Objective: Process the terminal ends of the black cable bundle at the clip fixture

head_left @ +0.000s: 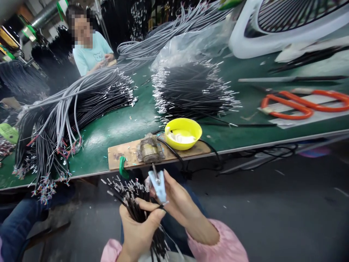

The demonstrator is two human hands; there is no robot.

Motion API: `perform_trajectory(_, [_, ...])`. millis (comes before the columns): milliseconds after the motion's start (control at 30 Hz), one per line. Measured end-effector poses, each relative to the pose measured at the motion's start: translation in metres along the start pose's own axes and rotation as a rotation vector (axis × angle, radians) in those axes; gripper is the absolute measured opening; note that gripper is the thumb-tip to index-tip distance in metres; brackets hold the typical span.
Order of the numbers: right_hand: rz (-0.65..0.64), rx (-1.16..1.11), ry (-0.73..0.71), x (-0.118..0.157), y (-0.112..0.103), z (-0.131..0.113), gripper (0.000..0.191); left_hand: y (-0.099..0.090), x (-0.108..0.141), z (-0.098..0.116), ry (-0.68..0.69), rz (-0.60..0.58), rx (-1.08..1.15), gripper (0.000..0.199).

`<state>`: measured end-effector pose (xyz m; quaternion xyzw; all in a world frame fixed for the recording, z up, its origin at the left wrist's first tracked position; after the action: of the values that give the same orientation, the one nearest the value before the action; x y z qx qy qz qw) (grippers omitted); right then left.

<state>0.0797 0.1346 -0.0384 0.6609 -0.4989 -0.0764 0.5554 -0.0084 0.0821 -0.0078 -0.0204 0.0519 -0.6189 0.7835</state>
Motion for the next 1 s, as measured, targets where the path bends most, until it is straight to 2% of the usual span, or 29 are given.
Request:
perform_trajectory(133, [0.070, 0.043, 0.007, 0.000, -0.021, 0.007, 0.041, -0.003, 0.004, -0.021, -0.036, -0.017, 0.022, 0.019])
perform_trajectory(200, [0.128, 0.113, -0.041, 0.004, -0.035, 0.009, 0.038, -0.002, 0.008, -0.034, -0.058, -0.063, 0.025, 0.021])
perform_trajectory(267, [0.138, 0.212, -0.117, 0.010, -0.042, 0.010, 0.037, -0.003, 0.012, -0.043, -0.077, -0.058, 0.032, 0.020])
perform_trajectory(367, [0.106, 0.423, -0.203, 0.019, -0.043, 0.014, 0.040, -0.004, 0.022, -0.048, -0.123, -0.046, 0.038, 0.020])
perform_trajectory(500, [0.162, 0.677, -0.223, 0.031, -0.051, 0.022, 0.032, -0.007, 0.039, -0.050, -0.204, -0.024, -0.021, 0.025])
perform_trajectory(600, [0.233, 0.800, -0.232, 0.039, -0.062, 0.028, 0.025, -0.011, 0.057, -0.062, -0.330, 0.014, -0.072, 0.020])
perform_trajectory(700, [0.302, 0.907, -0.307, 0.051, -0.070, 0.030, 0.022, -0.007, 0.074, -0.081, -0.465, -0.024, -0.009, 0.020])
perform_trajectory(833, [0.373, 1.033, -0.524, 0.075, -0.065, 0.024, 0.021, -0.005, 0.080, -0.086, -0.443, -0.087, 0.064, 0.040])
perform_trajectory(933, [0.393, 1.157, -0.752, 0.097, -0.047, 0.018, 0.018, -0.004, 0.078, -0.081, -0.389, -0.148, 0.054, 0.053])
perform_trajectory(1000, [0.360, 1.272, -0.838, 0.104, -0.035, 0.020, 0.015, -0.003, 0.077, -0.077, -0.359, -0.180, 0.038, 0.053])
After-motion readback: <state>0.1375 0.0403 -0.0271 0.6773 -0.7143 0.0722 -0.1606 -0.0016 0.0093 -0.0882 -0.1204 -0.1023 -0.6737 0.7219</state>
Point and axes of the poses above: each hand's wrist, its own x-axis away from the middle knuckle, its own y-axis out of the palm, z = x × y, the point moved 8 cm from there along -x, towards the middle knuckle, and after that the axes turned 8 degrees about y, right-handed, at the moved point
